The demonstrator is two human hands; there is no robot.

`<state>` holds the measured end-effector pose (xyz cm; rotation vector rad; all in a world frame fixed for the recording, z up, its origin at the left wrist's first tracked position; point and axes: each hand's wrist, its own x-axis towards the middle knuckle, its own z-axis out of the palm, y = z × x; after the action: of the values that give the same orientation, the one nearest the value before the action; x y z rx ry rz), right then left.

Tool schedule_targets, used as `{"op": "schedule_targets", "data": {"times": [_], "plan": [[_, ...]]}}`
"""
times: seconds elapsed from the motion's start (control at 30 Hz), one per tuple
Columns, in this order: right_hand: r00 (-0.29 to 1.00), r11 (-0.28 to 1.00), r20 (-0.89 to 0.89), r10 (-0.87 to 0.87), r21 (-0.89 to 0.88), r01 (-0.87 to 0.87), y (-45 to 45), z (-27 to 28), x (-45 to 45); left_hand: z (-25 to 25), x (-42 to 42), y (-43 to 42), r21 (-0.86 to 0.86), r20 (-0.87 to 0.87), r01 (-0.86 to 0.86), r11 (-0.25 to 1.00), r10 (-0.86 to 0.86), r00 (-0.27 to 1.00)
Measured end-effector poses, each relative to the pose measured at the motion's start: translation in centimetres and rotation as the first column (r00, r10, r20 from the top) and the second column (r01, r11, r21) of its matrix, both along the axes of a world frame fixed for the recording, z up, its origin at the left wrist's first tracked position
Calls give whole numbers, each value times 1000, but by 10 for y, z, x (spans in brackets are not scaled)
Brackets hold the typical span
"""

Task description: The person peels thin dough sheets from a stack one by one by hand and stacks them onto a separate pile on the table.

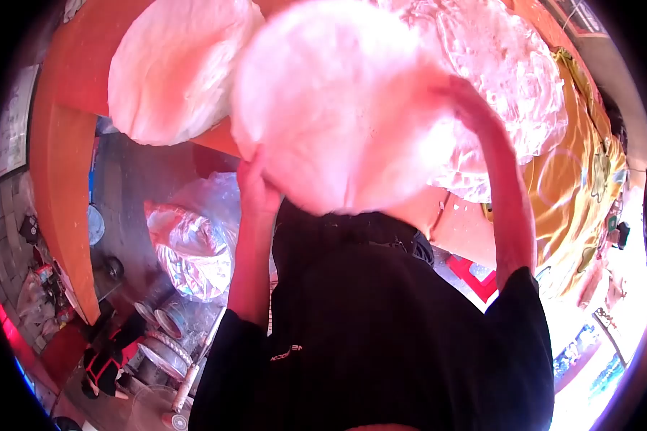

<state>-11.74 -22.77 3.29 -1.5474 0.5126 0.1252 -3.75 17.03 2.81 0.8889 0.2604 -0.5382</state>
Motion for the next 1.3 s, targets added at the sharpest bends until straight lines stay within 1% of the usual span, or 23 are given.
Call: {"op": "schedule_targets", "data": {"times": [0.03, 0.07, 0.13, 0.17, 0.27, 0.3, 0.37, 0.43, 0.47, 0.57, 0.6, 0.63, 0.73, 0.8, 0.83, 0.87, 0.9, 0.97, 1.03, 1.1, 1.2, 1.27, 1.3], "plan": [[1000, 998, 22, 11, -70, -10, -9, -28, -8, -19, 0, -1, 116, -18, -14, 993, 16, 1000], [1000, 997, 29, 4, -71, -2, -2, -15, -3, -19, 1, -5, 155, -5, -27, 988, 28, 1000], [994, 992, -100, -48, -118, 36, 26, 23, 1, -14, -6, -6, 206, -11, -27, 978, 30, 999], [993, 992, -100, -58, -121, 46, 20, 9, -6, -9, -4, -8, 242, 3, 1, 970, -2, 1000], [992, 992, 62, -110, -60, 114, 15, -7, -9, -5, -5, -14, 325, 83, 18, 946, -48, 995], [990, 994, 124, -65, -83, 76, 33, 39, -2, -7, -4, -14, 372, 142, 5, 928, -62, 988], [993, 994, 84, -80, -69, 86, 39, 57, 2, -15, -9, -2, 322, 85, 43, 946, -74, 994], [957, 957, 69, -283, 86, 277, 50, 80, 9, -22, -8, -2, 126, -41, 82, 989, -77, 996], [952, 943, 7, -306, 140, 303, 39, 65, 9, -14, -9, -11, 131, -33, 38, 991, -34, 999], [966, 957, -39, -256, 132, 259, 41, 62, 8, -9, -9, -19, 77, 8, 29, 997, -30, 1000], [979, 976, -95, -181, 106, 191, 37, 70, 10, -11, -7, -15, 87, 19, 101, 991, -103, 994], [983, 973, -65, -171, 148, 179, 39, 79, 9, -13, -11, -10, 93, 3, 94, 991, -95, 995], [980, 975, -31, -194, 106, 196, 21, 51, 10, -11, -1, -11, 47, 8, 108, 993, -109, 994], [977, 972, -78, -198, -142, 186, -3, 2, -9, 4, 0, -17, 58, 10, 84, 995, -85, 996], [941, 940, -86, -328, -128, 316, 1, -10, -15, 8, 7, -20, 71, 19, 54, 996, -55, 998], [937, 947, -144, -320, -13, 321, 17, 16, -12, -5, 6, -14, 118, 16, 97, 988, -99, 995], [942, 952, -144, -303, -7, 306, 24, 24, -15, -5, 11, -11, 133, 20, 194, 972, -198, 980], [976, 981, -122, -182, 40, 188, 21, 37, -7, 22, 15, -26, 311, 157, 116, 943, -171, 973], [972, 968, 7, -236, -89, 236, 18, 60, 11, 52, 33, -36, 295, 258, 117, 948, -197, 946], [965, 956, 73, -252, -133, 260, 26, 124, 37, 66, 51, -43, 278, 360, 82, 957, -183, 915], [976, 939, 127, -177, -275, 206, -34, 162, 65, 114, 97, -30, 119, 219, 180, 976, -202, 954], [970, 929, 202, -133, -316, 193, -51, 175, 100, 138, 132, -7, 58, 307, 78, 995, -92, 947], [966, 930, 239, -104, -321, 180, -53, 177, 124, 146, 147, 8, -35, 326, 51, 998, -37, 945]]}}
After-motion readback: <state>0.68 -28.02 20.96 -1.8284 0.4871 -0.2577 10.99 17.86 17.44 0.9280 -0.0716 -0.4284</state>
